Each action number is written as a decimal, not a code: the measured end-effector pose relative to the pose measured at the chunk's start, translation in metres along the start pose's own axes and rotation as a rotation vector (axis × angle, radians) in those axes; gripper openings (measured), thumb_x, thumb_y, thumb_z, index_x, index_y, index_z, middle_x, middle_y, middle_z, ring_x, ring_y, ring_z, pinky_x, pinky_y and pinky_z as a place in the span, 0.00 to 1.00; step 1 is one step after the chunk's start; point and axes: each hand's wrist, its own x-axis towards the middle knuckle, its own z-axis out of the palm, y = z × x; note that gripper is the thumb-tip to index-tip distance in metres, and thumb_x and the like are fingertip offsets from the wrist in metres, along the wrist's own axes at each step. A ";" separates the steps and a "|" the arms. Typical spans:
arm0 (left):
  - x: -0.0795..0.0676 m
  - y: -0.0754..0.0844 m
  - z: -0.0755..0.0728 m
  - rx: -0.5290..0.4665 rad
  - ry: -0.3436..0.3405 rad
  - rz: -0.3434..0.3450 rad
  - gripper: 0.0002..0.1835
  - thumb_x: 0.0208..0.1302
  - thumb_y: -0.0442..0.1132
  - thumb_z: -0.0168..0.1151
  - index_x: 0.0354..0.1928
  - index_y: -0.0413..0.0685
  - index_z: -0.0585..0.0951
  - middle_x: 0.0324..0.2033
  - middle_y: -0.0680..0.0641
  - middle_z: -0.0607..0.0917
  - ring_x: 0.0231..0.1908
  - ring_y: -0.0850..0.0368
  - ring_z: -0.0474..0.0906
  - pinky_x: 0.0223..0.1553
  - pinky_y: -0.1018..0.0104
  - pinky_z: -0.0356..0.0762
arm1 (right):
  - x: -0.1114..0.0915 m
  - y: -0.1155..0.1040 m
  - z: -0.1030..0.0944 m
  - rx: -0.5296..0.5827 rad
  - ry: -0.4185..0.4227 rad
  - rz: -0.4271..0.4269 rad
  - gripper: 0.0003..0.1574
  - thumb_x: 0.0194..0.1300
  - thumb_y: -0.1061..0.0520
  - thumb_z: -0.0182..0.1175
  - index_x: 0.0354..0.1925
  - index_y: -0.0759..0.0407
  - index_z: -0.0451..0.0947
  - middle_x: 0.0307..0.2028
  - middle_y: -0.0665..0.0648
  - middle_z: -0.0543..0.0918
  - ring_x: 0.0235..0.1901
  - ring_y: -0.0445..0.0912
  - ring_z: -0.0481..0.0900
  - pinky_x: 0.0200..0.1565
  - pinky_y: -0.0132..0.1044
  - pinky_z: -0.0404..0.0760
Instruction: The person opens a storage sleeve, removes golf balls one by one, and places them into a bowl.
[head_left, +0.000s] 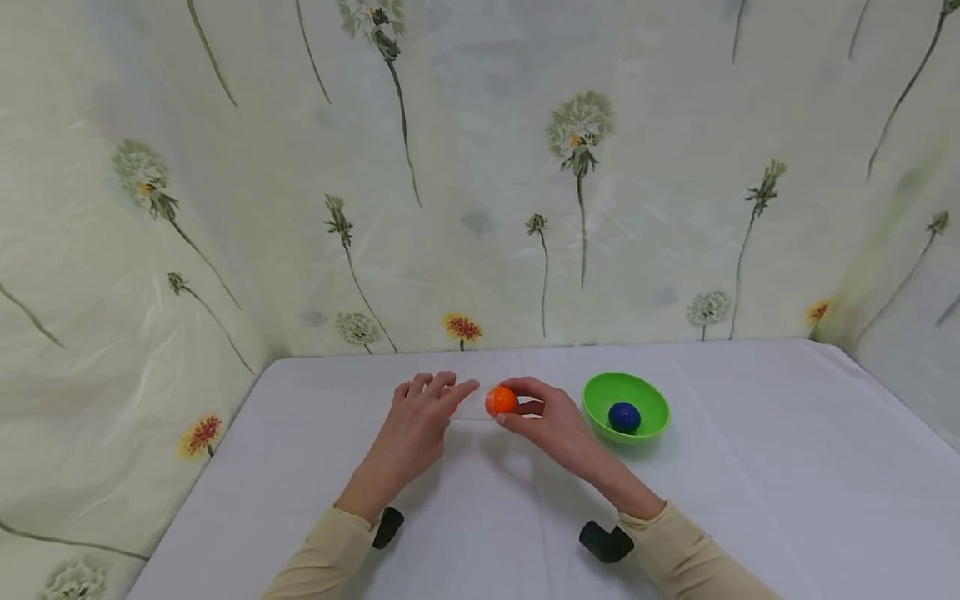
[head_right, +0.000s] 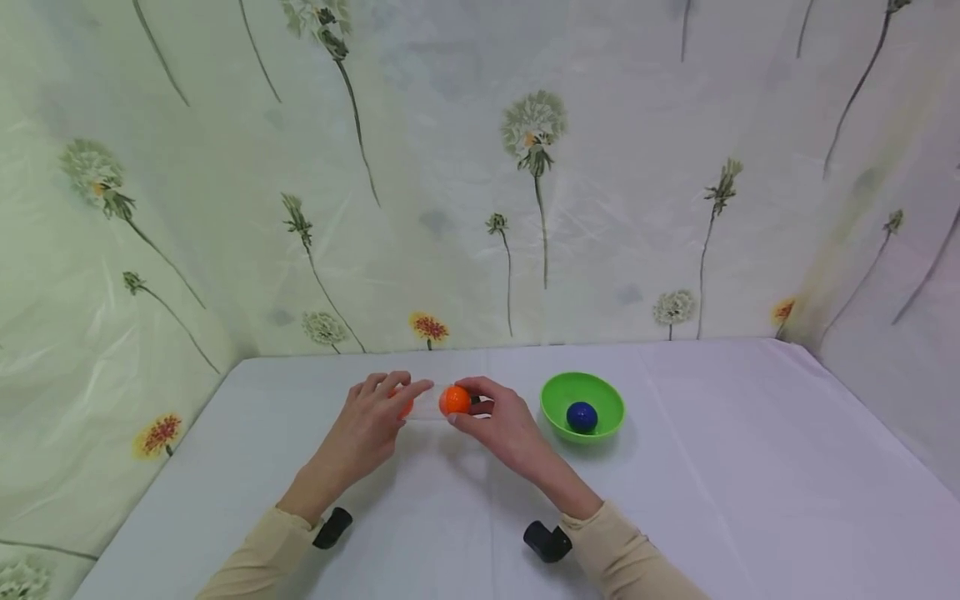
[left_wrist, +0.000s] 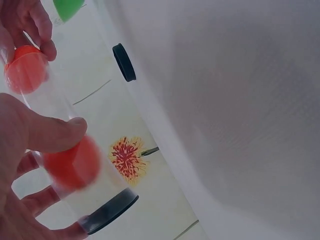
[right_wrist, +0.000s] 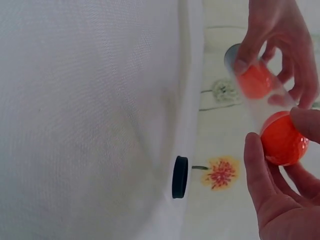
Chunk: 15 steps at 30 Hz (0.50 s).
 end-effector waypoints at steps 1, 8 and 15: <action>0.001 0.000 0.000 0.003 0.000 0.000 0.37 0.54 0.26 0.70 0.65 0.61 0.73 0.54 0.49 0.74 0.54 0.47 0.68 0.51 0.49 0.70 | 0.000 0.000 -0.001 -0.005 0.001 -0.006 0.28 0.62 0.56 0.69 0.60 0.55 0.76 0.54 0.54 0.80 0.44 0.49 0.82 0.44 0.39 0.82; 0.000 0.001 -0.003 0.015 -0.012 -0.014 0.38 0.54 0.27 0.71 0.66 0.62 0.72 0.54 0.49 0.75 0.54 0.47 0.69 0.49 0.48 0.71 | 0.000 0.001 -0.004 -0.028 0.004 0.005 0.27 0.62 0.54 0.70 0.59 0.53 0.76 0.53 0.53 0.81 0.47 0.48 0.81 0.46 0.39 0.82; -0.001 0.001 -0.004 0.030 -0.002 -0.025 0.38 0.54 0.27 0.71 0.66 0.62 0.72 0.55 0.48 0.75 0.53 0.47 0.69 0.48 0.47 0.72 | 0.000 0.001 -0.005 -0.019 0.011 -0.011 0.27 0.61 0.54 0.70 0.58 0.54 0.76 0.51 0.54 0.81 0.48 0.48 0.80 0.49 0.41 0.81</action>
